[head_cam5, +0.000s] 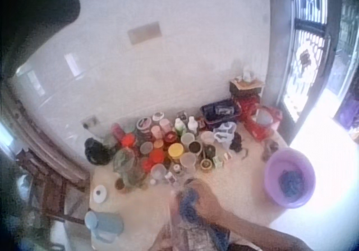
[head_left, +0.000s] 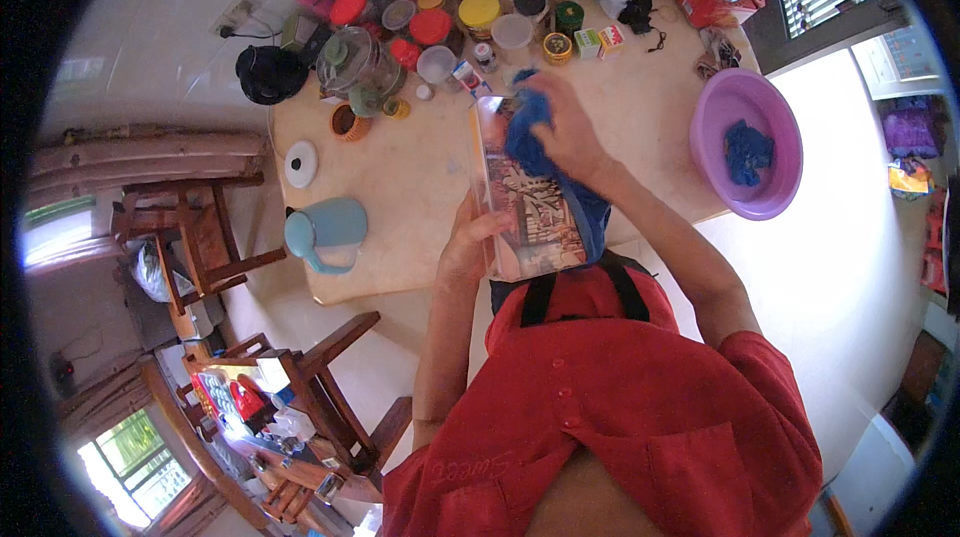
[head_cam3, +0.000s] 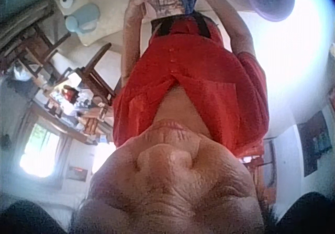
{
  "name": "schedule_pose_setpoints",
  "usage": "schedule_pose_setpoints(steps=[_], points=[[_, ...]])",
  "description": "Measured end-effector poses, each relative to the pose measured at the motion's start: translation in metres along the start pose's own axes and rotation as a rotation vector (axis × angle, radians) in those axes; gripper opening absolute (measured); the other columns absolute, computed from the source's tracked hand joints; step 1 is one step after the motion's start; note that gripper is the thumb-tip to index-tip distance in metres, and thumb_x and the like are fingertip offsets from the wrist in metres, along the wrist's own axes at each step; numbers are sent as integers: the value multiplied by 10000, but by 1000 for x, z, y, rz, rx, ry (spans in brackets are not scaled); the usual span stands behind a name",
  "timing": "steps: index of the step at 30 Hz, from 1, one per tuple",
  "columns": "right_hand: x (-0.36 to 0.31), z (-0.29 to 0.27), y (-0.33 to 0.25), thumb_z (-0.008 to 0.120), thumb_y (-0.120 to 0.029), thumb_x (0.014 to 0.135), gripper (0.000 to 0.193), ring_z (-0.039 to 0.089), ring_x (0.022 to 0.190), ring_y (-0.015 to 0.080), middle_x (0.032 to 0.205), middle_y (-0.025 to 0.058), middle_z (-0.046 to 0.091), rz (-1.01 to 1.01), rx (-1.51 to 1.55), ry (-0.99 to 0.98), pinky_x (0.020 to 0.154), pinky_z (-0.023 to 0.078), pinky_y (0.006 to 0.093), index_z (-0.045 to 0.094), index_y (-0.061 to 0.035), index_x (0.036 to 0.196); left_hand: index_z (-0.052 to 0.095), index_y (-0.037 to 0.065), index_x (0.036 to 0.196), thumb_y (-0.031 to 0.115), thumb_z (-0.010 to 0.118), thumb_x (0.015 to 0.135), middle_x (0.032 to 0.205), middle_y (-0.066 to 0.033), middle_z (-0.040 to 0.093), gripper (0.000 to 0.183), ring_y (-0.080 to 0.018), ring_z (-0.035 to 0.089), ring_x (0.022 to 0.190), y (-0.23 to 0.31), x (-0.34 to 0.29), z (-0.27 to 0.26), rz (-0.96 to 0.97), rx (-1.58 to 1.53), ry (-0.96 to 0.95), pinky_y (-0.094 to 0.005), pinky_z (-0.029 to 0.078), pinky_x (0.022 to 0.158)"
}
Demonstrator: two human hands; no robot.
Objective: The person cleans a variety of household objects by hand using a cloth, including an electric kettle, a kettle base, a plastic container, and a small handheld mirror.
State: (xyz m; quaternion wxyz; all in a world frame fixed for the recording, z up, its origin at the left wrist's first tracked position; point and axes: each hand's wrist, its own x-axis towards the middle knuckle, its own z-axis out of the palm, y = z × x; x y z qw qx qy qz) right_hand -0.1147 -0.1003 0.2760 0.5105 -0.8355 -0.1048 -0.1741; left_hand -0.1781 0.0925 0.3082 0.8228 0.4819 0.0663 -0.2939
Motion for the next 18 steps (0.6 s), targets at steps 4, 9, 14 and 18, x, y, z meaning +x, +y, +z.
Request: schedule_pose_setpoints(steps=[4, 9, 14, 18], points=[[-14, 25, -56, 586, -91, 639, 421, 384, 1168, 331, 1166, 131, 452, -282, 13, -257, 1016, 285, 402, 544, -53, 1056, 444, 6, 1160, 60, 593, 656, 1025, -85, 560, 529, -176, 564, 925, -8, 1, -9, -26, -160, 70, -298, 457, 818], [22, 19, -13, 549, -121, 683, 364, 384, 1175, 325, 1182, 141, 464, -182, 23, -228, 1021, 283, 395, 552, -34, 1037, 430, 0, 1180, 72, 593, 656, 1014, -77, 561, 553, -163, 564, 876, -1, 2, 5, -25, -85, 83, -280, 461, 772], [-2, -5, 36, 485, -178, 763, 417, 333, 1228, 346, 1294, 174, 377, 34, -8, -182, 1042, 248, 417, 504, -34, 1154, 414, -8, 1217, 88, 603, 657, 974, -83, 575, 599, -164, 572, 802, 1, -3, -7, 85, -30, 106, -264, 462, 741], [-51, 8, 6, 502, -181, 771, 449, 256, 1281, 366, 1355, 164, 317, -170, 76, -234, 1069, 185, 449, 469, -53, 1200, 427, -24, 1199, 74, 585, 655, 957, -89, 586, 575, -186, 580, 833, 15, -3, -11, 148, -83, 157, -293, 481, 755]])
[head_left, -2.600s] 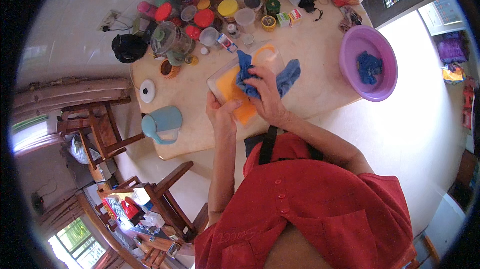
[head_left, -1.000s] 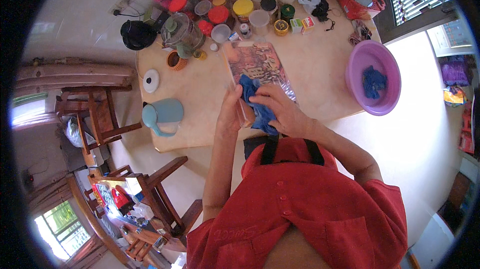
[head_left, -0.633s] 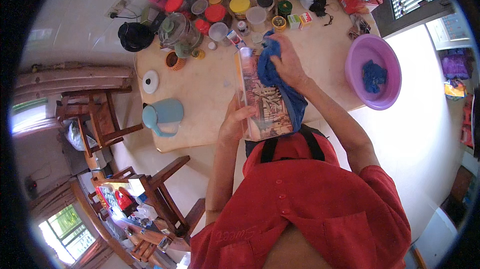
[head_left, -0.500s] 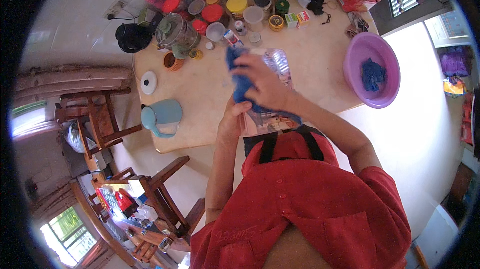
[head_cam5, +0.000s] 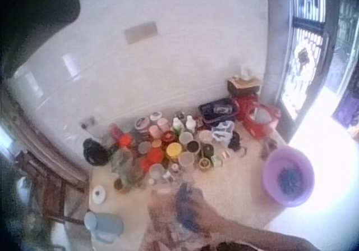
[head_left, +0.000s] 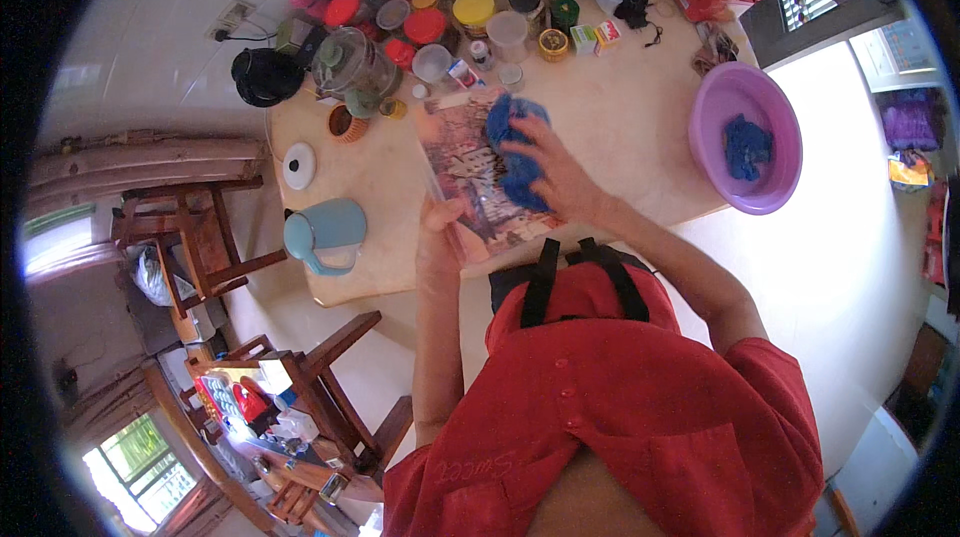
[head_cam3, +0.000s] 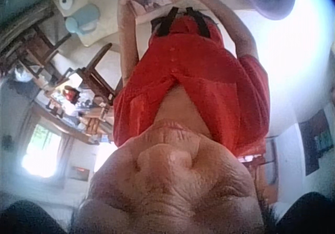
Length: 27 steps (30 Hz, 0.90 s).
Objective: The person cleans a variety of household objects by hand using a cloth, including an electric kettle, a kettle base, a plastic container, and a small handheld mirror.
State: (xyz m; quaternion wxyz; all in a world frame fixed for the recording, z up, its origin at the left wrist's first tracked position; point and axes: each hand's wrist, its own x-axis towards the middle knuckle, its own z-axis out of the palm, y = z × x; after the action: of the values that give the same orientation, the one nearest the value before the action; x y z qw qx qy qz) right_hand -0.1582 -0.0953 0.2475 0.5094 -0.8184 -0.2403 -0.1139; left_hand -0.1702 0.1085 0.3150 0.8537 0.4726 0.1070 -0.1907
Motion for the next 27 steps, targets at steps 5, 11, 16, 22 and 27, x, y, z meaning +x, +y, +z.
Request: schedule_pose_setpoints(steps=[5, 11, 16, 22, 27], points=[[10, 3, -51, 595, -94, 668, 537, 243, 1300, 346, 1359, 142, 327, -35, -15, -269, 1070, 198, 451, 476, -70, 1192, 404, -24, 1212, 96, 603, 668, 1016, -116, 575, 591, -211, 583, 910, -16, 10, -55, -61, -94, -72, -320, 487, 813], [55, -9, 6, 541, -8, 679, 526, 331, 1241, 326, 1294, 160, 390, 109, -189, 3, 1042, 268, 397, 453, -50, 1196, 407, -22, 1197, 82, 625, 640, 1020, -93, 551, 607, -171, 568, 910, -14, 2, 13, -103, 137, -66, -273, 483, 786], [19, -2, 41, 444, -67, 741, 507, 418, 1136, 384, 1204, 226, 443, 446, 143, 204, 1011, 295, 389, 389, -18, 1243, 392, -31, 1225, 53, 597, 626, 1112, -106, 532, 639, -207, 538, 1019, -20, 9, 7, 1, 52, -42, -329, 439, 893], [-28, 24, -15, 421, -50, 708, 606, 350, 1210, 383, 1294, 240, 342, 481, 408, 152, 1042, 254, 381, 331, -34, 1307, 382, -41, 1228, 51, 589, 648, 1102, -136, 548, 623, -235, 557, 999, -7, 15, -18, 119, -18, 15, -344, 442, 894], [-38, 23, -31, 450, -44, 723, 581, 272, 1265, 389, 1345, 213, 290, 382, 135, 145, 1062, 213, 404, 365, -61, 1297, 404, -40, 1197, 39, 577, 678, 1095, -135, 550, 552, -237, 566, 979, -14, 26, -8, 217, -79, 38, -348, 469, 849]])
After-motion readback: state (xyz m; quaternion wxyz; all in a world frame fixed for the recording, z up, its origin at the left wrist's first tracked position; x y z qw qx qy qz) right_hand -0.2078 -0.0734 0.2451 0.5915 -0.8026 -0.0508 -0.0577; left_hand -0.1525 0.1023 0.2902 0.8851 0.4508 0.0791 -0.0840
